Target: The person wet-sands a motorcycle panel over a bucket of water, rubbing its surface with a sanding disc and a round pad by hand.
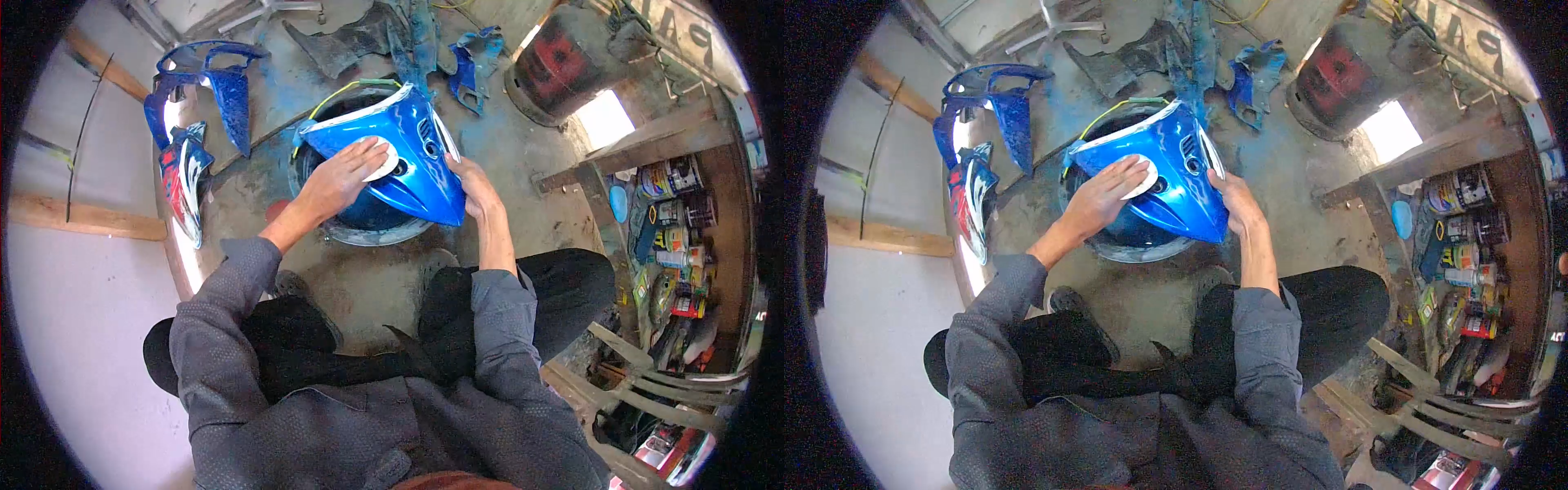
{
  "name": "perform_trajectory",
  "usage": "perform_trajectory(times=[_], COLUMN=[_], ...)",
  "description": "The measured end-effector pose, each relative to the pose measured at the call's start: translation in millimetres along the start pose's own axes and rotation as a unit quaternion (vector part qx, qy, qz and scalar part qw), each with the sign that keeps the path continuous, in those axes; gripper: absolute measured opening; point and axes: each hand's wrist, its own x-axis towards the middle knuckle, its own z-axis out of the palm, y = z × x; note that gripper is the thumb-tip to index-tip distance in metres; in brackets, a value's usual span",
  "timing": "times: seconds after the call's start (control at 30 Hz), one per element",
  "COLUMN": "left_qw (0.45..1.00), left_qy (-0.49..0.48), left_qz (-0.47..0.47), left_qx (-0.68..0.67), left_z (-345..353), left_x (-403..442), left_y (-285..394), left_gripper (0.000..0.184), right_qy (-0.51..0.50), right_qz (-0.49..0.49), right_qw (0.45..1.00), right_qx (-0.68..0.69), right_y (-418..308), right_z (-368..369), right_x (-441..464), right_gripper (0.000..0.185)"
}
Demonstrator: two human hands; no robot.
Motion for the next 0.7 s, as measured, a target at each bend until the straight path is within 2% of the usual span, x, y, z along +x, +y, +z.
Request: perform_trajectory(times=[0.13, 0.2, 0.23, 0.27, 0.33, 0.37, 0.43, 0.47, 0.53, 0.57, 0.63, 0.67, 0.7], left_qw=[0.999, 0.999, 0.999, 0.999, 0.999, 0.999, 0.999, 0.999, 0.999, 0.999, 0.999, 0.998, 0.998], left_qy=[-0.005, -0.021, -0.031, -0.030, -0.032, -0.031, -0.039, -0.046, -0.038, -0.032, -0.031, -0.029, -0.022], left_qz=[-0.002, -0.012, -0.005, -0.003, -0.013, -0.011, -0.009, -0.004, -0.018, -0.033, -0.039, -0.044, -0.042], left_qx=[-0.032, -0.022, -0.010, -0.010, 0.006, 0.003, -0.002, -0.008, -0.014, -0.020, -0.002, 0.016, 0.038], left_z=[-2.2, 3.6, 6.0, 9.0, 11.9, 12.2, 8.2, 7.2, 6.0, 5.3, 10.2, 14.3, 22.5], left_x=[9.7, 4.5, 0.5, -2.2, -7.8, -9.5, -10.6, -9.4, -6.9, -7.4, -10.0, -11.0, -14.6], left_y=[6.7, -0.7, -2.6, -4.2, 1.0, 0.7, -3.5, -5.7, -10.8, -12.0, -10.9, -10.2, -8.8], left_gripper=[0.056, 0.055, 0.056, 0.056, 0.059, 0.061, 0.062, 0.063, 0.060, 0.058, 0.058, 0.058, 0.058], right_qy=[0.025, 0.076, 0.134, 0.135, 0.187, 0.186, 0.291, 0.290, 0.304, 0.303, 0.345, 0.345, 0.273], right_qz=[-0.038, -0.104, -0.149, -0.150, -0.215, -0.215, -0.214, -0.215, -0.237, -0.238, -0.306, -0.306, -0.220], right_qw=[0.999, 0.989, 0.973, 0.972, 0.932, 0.932, 0.856, 0.856, 0.824, 0.825, 0.841, 0.841, 0.910], right_qx=[0.001, -0.075, -0.117, -0.117, -0.223, -0.224, -0.369, -0.370, -0.414, -0.414, -0.283, -0.282, -0.219], right_y=[10.1, 14.6, 17.0, 17.2, 14.6, 9.5, -1.9, -0.8, 4.8, 12.1, 29.6, 35.3, 38.1], right_z=[1.9, 5.0, 8.8, 10.8, 16.4, 18.6, 24.6, 22.2, 14.6, 12.6, 11.0, 9.2, 9.2], right_x=[4.2, 2.3, 1.2, 0.0, -9.4, -12.5, -22.6, -21.4, -10.9, -0.1, 19.8, 24.2, 27.0], right_gripper=[0.043, 0.040, 0.037, 0.037, 0.045, 0.045, 0.049, 0.049, 0.071, 0.071, 0.093, 0.093, 0.100])
